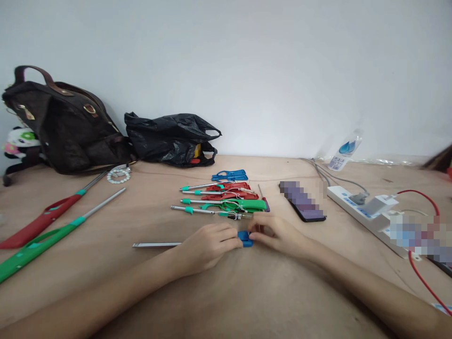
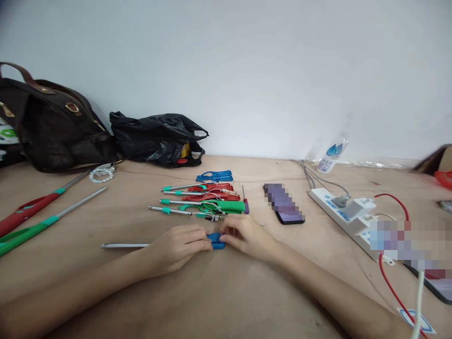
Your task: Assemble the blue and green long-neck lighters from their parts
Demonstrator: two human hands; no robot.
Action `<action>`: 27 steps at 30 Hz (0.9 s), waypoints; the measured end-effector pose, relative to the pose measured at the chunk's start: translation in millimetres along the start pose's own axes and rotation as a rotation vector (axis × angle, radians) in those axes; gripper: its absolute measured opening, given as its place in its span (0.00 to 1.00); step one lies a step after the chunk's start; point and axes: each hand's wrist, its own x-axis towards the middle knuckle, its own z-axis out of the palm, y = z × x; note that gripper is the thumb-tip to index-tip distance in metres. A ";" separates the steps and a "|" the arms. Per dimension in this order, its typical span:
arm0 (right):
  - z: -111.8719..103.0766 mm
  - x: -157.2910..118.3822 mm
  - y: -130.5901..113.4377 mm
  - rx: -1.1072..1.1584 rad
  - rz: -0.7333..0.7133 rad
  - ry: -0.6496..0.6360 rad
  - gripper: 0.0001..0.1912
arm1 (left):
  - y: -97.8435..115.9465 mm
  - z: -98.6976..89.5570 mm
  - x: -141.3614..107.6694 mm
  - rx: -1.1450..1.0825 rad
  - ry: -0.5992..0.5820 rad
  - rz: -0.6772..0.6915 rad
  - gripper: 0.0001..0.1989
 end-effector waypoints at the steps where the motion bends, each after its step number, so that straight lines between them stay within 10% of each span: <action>1: -2.9 0.1 0.1 0.050 0.039 0.019 0.06 | 0.0 -0.1 -0.1 0.000 0.000 0.001 0.14; 8: -18.8 0.2 7.5 0.154 0.196 0.146 0.11 | 0.6 -0.1 -1.0 -0.013 -0.018 -0.017 0.15; 21: 20.3 5.2 19.3 -0.453 -0.155 0.030 0.16 | 2.1 -5.2 1.9 -0.026 0.011 0.018 0.14; 27: 17.9 5.3 21.4 -0.304 -0.085 0.047 0.10 | 0.8 -3.6 0.7 -0.027 -0.005 0.010 0.13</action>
